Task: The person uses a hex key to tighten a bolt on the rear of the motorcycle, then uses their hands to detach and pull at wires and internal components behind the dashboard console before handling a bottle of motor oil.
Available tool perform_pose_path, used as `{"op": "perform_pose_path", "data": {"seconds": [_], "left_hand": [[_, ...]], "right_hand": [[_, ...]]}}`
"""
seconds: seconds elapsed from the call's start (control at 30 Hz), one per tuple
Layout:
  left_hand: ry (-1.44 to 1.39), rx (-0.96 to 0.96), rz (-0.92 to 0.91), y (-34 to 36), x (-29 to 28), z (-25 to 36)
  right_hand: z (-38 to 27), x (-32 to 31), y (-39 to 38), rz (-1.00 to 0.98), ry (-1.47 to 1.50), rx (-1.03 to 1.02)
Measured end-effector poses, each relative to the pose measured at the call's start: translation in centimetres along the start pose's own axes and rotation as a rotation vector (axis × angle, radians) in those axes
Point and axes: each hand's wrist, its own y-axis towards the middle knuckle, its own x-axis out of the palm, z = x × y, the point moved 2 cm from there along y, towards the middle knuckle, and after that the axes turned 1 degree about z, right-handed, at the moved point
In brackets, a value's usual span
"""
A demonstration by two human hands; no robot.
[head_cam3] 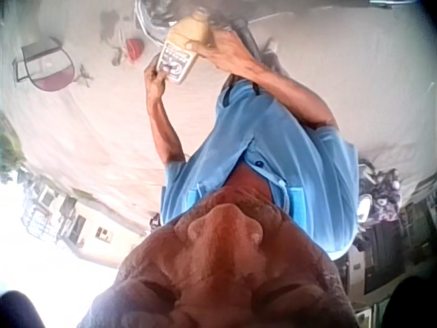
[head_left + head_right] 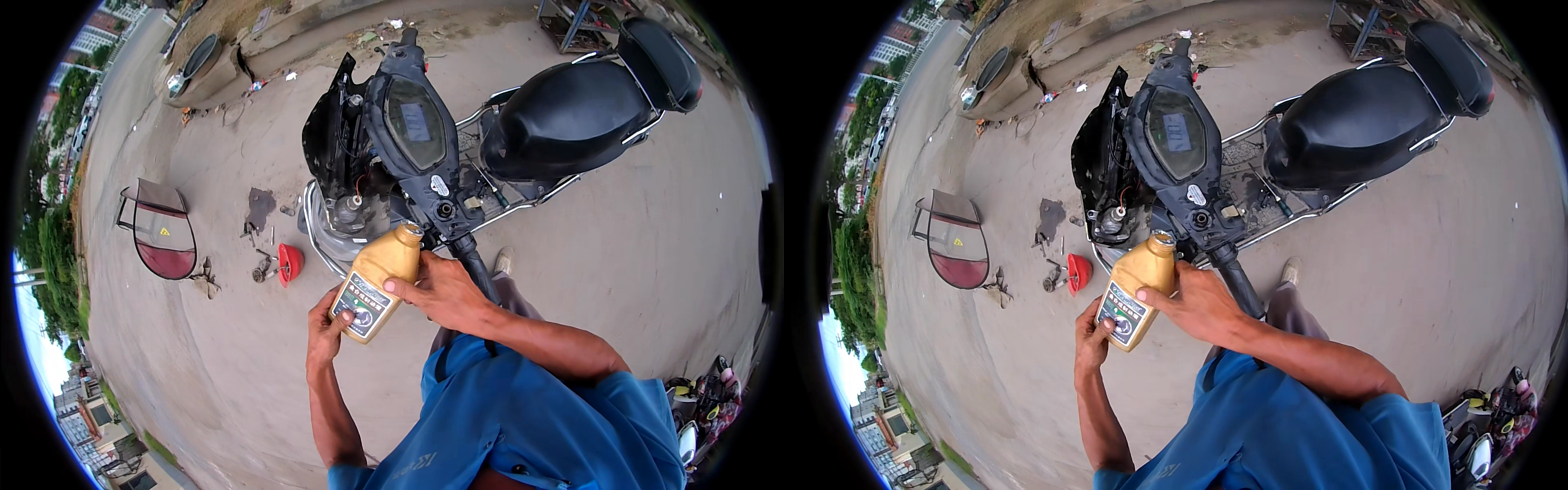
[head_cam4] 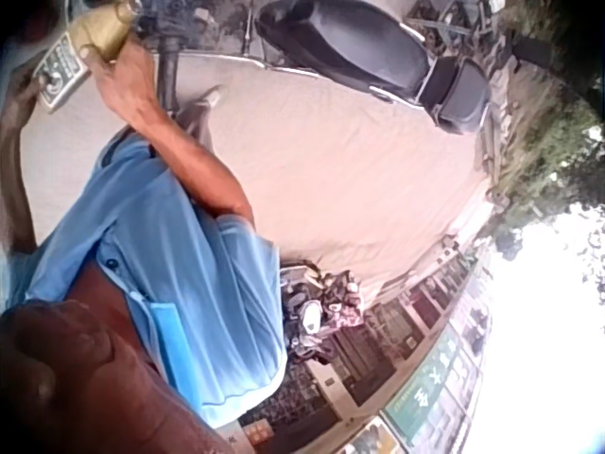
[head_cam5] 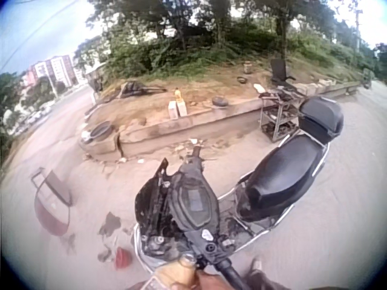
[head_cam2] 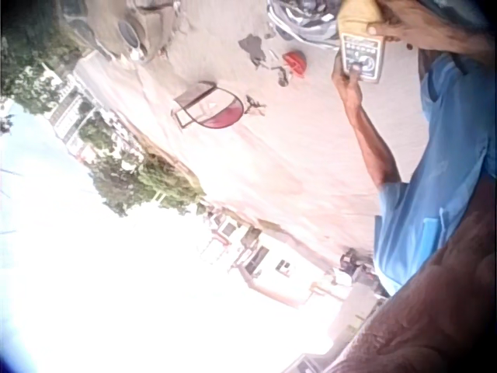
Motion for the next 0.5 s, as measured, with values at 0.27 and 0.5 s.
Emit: {"op": "perform_pose_path", "data": {"seconds": [0.27,0.5], "left_hand": [[0.01,-0.002,0.014,0.0,-0.2,1.6],[-0.003,-0.003,0.038,-0.9,0.3,1.9]], "right_hand": [[-0.3,0.1,-0.1,0.002,0.049,-0.009],[-0.7,-0.5,0.0,-0.012,0.046,0.014]]}}
